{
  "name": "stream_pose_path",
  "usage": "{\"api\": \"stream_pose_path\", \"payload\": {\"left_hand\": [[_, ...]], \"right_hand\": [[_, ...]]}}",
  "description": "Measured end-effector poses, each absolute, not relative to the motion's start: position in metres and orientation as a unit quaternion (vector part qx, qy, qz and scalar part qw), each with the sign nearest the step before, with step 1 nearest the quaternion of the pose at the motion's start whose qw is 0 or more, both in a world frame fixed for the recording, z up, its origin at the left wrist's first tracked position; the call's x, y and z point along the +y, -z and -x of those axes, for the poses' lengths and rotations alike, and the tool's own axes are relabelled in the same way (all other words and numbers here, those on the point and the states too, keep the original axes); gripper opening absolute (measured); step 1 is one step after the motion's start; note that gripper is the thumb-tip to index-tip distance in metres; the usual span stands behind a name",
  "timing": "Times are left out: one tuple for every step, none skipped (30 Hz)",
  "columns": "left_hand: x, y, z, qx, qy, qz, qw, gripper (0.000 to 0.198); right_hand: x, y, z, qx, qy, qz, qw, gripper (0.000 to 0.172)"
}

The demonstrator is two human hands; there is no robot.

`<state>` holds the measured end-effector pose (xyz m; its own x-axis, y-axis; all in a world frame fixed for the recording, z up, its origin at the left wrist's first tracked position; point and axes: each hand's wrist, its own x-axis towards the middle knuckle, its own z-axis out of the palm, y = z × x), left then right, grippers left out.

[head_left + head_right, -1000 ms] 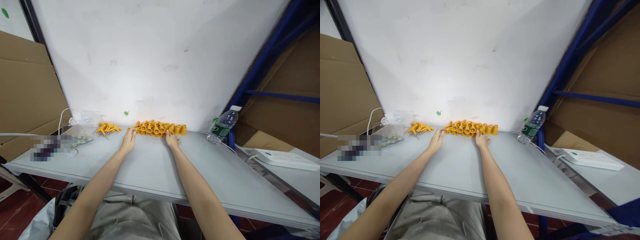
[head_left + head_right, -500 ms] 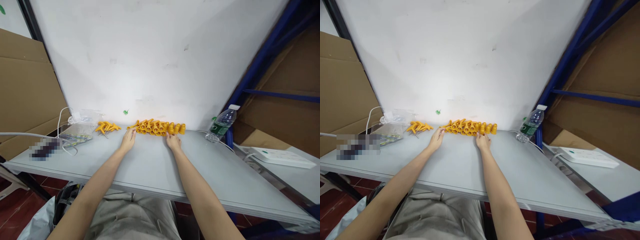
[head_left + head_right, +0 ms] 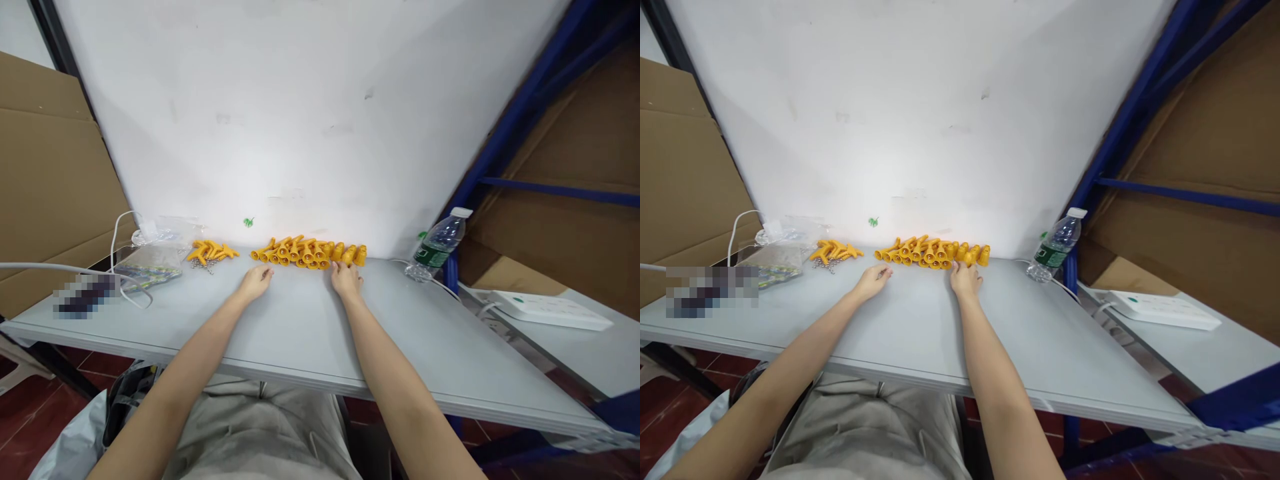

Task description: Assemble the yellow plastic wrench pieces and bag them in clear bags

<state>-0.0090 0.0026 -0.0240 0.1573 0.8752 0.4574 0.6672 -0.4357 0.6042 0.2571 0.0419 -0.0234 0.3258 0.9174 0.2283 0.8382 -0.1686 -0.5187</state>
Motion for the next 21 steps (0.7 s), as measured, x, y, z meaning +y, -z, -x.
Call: {"api": "stream_pose_path", "payload": {"left_hand": [[0.004, 0.024, 0.011, 0.520, -0.396, -0.748, 0.115, 0.020], [0.005, 0.024, 0.013, 0.531, -0.398, -0.742, 0.096, 0.017], [0.006, 0.024, 0.015, 0.551, -0.400, -0.728, 0.078, 0.014], [0.006, 0.022, 0.018, 0.580, -0.400, -0.707, 0.060, 0.013], [0.007, 0.019, 0.021, 0.617, -0.397, -0.678, 0.044, 0.014], [0.007, 0.015, 0.026, 0.658, -0.388, -0.644, 0.032, 0.018], [0.007, 0.010, 0.031, 0.698, -0.377, -0.609, 0.021, 0.023], [0.008, 0.004, 0.037, 0.732, -0.364, -0.576, 0.013, 0.028], [0.009, -0.002, 0.044, 0.760, -0.349, -0.548, 0.010, 0.031], [0.011, -0.009, 0.052, 0.785, -0.334, -0.521, 0.008, 0.034], [0.012, -0.015, 0.061, 0.800, -0.320, -0.507, 0.002, 0.037], [0.014, -0.020, 0.071, 0.812, -0.301, -0.500, -0.002, 0.038], [0.017, -0.025, 0.082, 0.818, -0.280, -0.503, -0.011, 0.039], [0.019, -0.029, 0.093, 0.821, -0.258, -0.508, -0.026, 0.039], [0.021, -0.032, 0.106, 0.824, -0.236, -0.513, -0.039, 0.038], [0.023, -0.034, 0.118, 0.826, -0.210, -0.521, -0.051, 0.037], [0.025, -0.035, 0.130, 0.825, -0.183, -0.531, -0.063, 0.037], [0.027, -0.034, 0.142, 0.824, -0.154, -0.542, -0.065, 0.036], [0.029, -0.033, 0.152, 0.821, -0.124, -0.554, -0.059, 0.037], [0.030, -0.032, 0.161, 0.815, -0.097, -0.569, -0.054, 0.038], [0.031, -0.030, 0.169, 0.815, -0.071, -0.573, -0.045, 0.038]], "right_hand": [[0.042, 0.022, -0.257, -0.570, -0.062, 0.757, 0.314, 0.043], [0.042, 0.021, -0.257, -0.567, -0.055, 0.748, 0.341, 0.041], [0.043, 0.020, -0.257, -0.566, -0.047, 0.735, 0.369, 0.039], [0.044, 0.019, -0.256, -0.567, -0.039, 0.720, 0.398, 0.037], [0.045, 0.019, -0.255, -0.571, -0.030, 0.700, 0.427, 0.035], [0.047, 0.020, -0.253, -0.577, -0.021, 0.677, 0.456, 0.035], [0.049, 0.020, -0.251, -0.586, -0.010, 0.650, 0.483, 0.035], [0.050, 0.021, -0.249, -0.598, 0.003, 0.622, 0.506, 0.036], [0.051, 0.022, -0.246, -0.613, 0.017, 0.593, 0.522, 0.038], [0.052, 0.023, -0.243, -0.630, 0.029, 0.566, 0.531, 0.040], [0.053, 0.023, -0.240, -0.647, 0.038, 0.542, 0.535, 0.042], [0.054, 0.024, -0.237, -0.662, 0.044, 0.524, 0.535, 0.044], [0.054, 0.025, -0.235, -0.674, 0.048, 0.510, 0.533, 0.045], [0.055, 0.026, -0.233, -0.683, 0.050, 0.500, 0.531, 0.045], [0.055, 0.026, -0.231, -0.690, 0.050, 0.493, 0.528, 0.045], [0.055, 0.027, -0.230, -0.695, 0.048, 0.488, 0.526, 0.045], [0.056, 0.028, -0.230, -0.699, 0.045, 0.485, 0.523, 0.045], [0.056, 0.029, -0.229, -0.703, 0.041, 0.482, 0.521, 0.045], [0.057, 0.030, -0.230, -0.706, 0.036, 0.480, 0.519, 0.044], [0.057, 0.031, -0.230, -0.709, 0.032, 0.478, 0.518, 0.043], [0.058, 0.031, -0.231, -0.711, 0.028, 0.476, 0.517, 0.043]]}}
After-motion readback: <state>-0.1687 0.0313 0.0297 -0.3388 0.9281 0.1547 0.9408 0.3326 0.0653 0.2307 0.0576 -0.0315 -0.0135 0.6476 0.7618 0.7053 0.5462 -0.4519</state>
